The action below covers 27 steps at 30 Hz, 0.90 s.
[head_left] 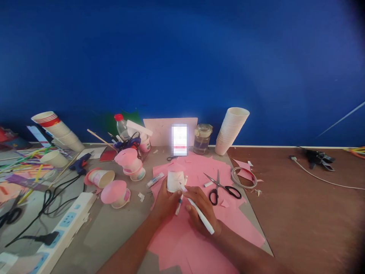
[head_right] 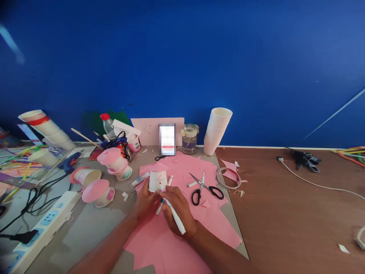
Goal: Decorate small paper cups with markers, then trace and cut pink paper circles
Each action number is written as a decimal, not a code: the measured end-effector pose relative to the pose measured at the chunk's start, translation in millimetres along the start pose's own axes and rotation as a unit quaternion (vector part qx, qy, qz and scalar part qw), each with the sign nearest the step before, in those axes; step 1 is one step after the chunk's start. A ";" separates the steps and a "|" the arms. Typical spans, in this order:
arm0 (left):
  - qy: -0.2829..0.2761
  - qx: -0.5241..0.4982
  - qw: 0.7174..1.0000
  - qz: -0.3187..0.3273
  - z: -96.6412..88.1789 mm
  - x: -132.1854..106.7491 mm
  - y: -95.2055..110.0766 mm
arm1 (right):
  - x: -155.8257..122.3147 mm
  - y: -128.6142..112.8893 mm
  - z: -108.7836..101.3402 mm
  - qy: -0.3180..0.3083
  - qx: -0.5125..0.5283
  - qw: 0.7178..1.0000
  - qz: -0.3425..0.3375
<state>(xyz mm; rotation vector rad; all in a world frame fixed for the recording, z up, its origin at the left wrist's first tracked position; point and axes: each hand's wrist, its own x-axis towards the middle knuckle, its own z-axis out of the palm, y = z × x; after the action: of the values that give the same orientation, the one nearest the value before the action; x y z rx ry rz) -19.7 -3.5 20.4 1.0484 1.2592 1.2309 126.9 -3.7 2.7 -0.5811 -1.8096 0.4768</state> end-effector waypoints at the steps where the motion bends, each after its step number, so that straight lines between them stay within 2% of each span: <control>1: 0.003 -0.014 1.000 -0.004 0.2 0.0 0.0 | -0.2 0.1 0.2 0.001 0.001 1.000 -0.002; 6: -0.015 -0.044 0.999 -0.017 -1.7 1.3 -3.8 | -0.5 0.2 0.6 0.012 0.008 1.000 -0.013; 15: -0.009 -0.052 0.999 -0.014 -0.2 -0.2 1.0 | -0.2 0.0 0.1 0.011 0.006 1.000 -0.004; 20: 0.005 -0.036 0.999 -0.010 -0.8 -0.1 3.6 | 2.1 3.0 -1.2 0.031 0.003 0.999 0.040; 27: -0.022 -0.065 0.997 -0.022 -0.3 -2.2 2.3 | 7.2 8.3 -2.1 0.067 0.049 0.995 0.064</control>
<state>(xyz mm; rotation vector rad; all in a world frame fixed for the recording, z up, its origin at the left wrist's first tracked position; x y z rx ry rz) -20.0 -5.4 22.9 0.9441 1.1470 1.2315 128.3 7.3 3.9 -0.6490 -1.6190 0.5958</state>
